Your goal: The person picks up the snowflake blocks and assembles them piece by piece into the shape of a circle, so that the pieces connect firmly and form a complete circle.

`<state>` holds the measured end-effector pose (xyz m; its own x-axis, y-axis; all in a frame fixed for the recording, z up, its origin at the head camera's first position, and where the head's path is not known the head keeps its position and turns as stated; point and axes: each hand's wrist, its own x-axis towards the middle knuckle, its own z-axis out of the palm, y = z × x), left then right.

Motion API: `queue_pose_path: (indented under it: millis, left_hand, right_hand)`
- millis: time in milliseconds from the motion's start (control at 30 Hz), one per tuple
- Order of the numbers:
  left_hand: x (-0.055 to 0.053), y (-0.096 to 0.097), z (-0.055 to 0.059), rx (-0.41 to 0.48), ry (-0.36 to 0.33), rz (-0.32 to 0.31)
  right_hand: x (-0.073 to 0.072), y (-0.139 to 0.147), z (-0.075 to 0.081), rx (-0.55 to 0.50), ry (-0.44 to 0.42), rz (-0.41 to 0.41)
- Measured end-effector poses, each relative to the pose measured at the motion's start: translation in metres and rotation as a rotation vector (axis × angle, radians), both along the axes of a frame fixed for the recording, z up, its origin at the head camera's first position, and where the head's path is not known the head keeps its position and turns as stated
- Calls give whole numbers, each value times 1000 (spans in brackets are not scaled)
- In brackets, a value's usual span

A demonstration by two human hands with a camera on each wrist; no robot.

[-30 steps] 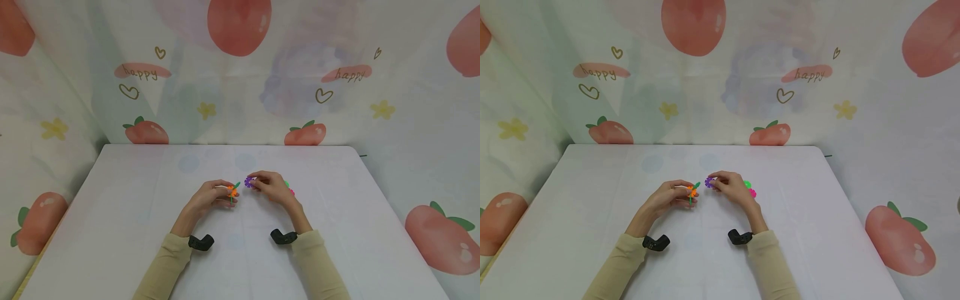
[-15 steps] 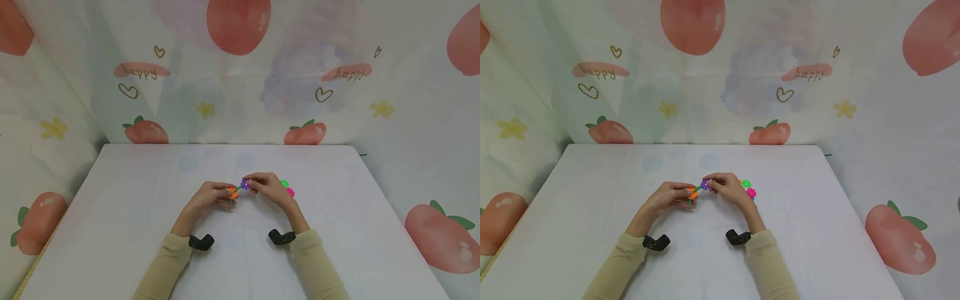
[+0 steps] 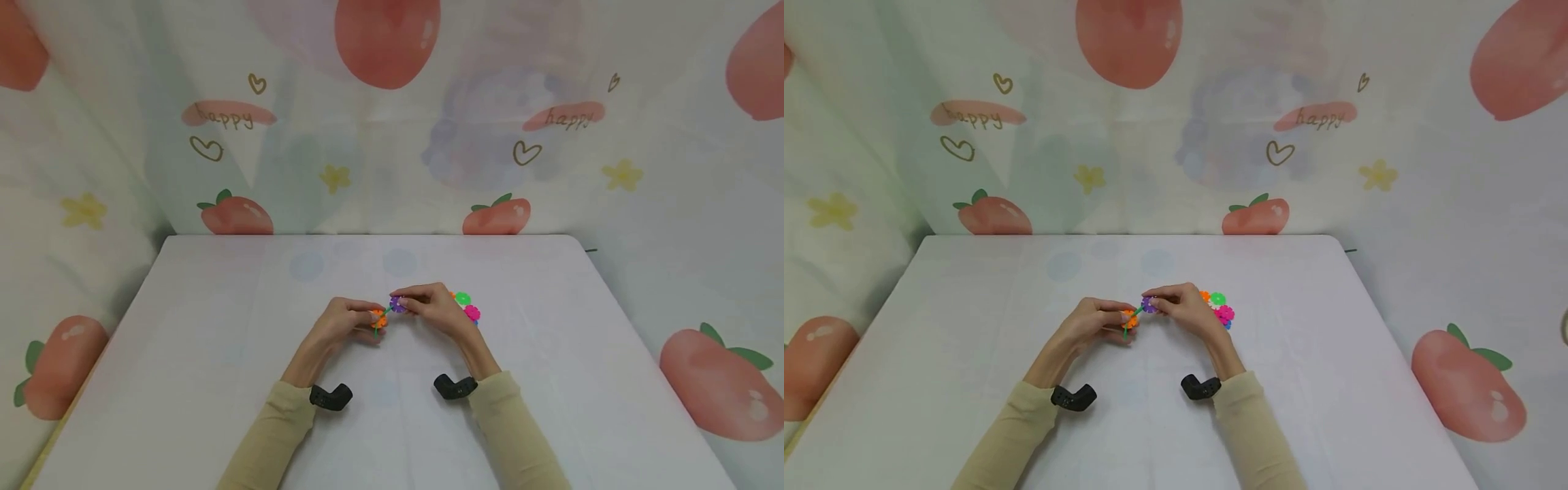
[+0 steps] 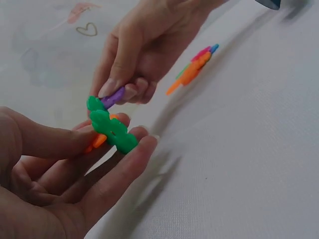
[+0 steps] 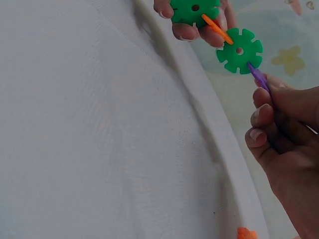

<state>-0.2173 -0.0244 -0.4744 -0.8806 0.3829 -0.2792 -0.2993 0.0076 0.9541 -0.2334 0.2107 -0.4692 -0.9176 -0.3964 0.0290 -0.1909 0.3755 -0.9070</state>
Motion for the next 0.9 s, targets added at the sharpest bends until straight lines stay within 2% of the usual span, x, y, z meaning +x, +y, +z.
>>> queue_pose_path:
  millis: [133, 267, 400, 500, 600, 733, 800, 900]
  left_hand:
    - [0, -2, 0, 19, -3, 22]
    - [0, -4, -1, 17, 16, 11]
    - [1, -4, -3, -70, 85, -43]
    - [1, -2, -4, -168, 147, -64]
    - [2, -2, 0, -244, 163, -92]
    - [-1, -6, 6, -277, 151, -133]
    - [-5, -6, 6, -270, 142, -117]
    - [-10, -5, 2, -261, 125, -45]
  right_hand:
    - [-4, -4, 4, 30, 11, 34]
    - [-7, -6, 7, 60, 3, 25]
    - [-10, -6, 6, 84, 11, -22]
    - [-13, -7, 5, 99, 25, -47]
    - [-16, -9, 7, 100, 9, -40]
    - [-20, -13, 10, 130, 0, -9]
    - [-22, -15, 11, 142, 5, 10]
    - [-23, -19, 11, 150, 7, 46]
